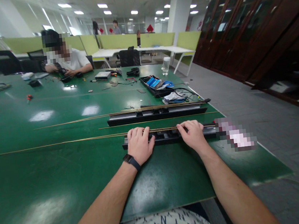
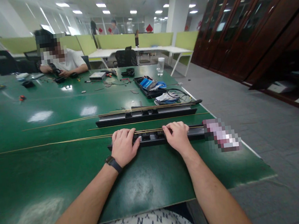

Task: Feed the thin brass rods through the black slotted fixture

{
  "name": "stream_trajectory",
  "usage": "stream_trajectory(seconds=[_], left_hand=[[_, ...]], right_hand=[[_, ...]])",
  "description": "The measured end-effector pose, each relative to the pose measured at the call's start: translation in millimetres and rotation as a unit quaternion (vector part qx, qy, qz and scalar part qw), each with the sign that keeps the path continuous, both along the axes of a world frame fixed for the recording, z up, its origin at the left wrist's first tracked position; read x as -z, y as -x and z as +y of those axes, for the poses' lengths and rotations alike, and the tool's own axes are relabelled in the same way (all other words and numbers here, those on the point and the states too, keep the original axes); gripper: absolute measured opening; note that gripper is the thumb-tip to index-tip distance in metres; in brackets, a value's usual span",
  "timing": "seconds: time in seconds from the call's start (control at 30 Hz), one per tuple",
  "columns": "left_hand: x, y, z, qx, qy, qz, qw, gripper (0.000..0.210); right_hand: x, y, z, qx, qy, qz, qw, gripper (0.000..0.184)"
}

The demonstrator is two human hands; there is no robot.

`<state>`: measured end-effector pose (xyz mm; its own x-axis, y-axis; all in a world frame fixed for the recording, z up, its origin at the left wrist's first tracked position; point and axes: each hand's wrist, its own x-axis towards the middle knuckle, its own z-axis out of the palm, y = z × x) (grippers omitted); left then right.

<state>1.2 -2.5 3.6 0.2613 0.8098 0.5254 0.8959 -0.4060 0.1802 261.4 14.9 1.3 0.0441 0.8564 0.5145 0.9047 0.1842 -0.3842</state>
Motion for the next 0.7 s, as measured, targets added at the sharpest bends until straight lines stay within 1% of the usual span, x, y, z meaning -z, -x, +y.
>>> stream_trajectory(seconds=[0.3, 0.7], left_hand=[[0.9, -0.3, -0.1, 0.0, -0.001, 0.0, 1.0, 0.038], [0.9, 0.1, 0.4, 0.0, 0.003, -0.004, 1.0, 0.036]], right_hand=[[2.4, -1.3, 1.9, -0.004, 0.004, -0.005, 1.0, 0.033], [0.6, 0.3, 0.5, -0.001, 0.002, -0.003, 1.0, 0.033]])
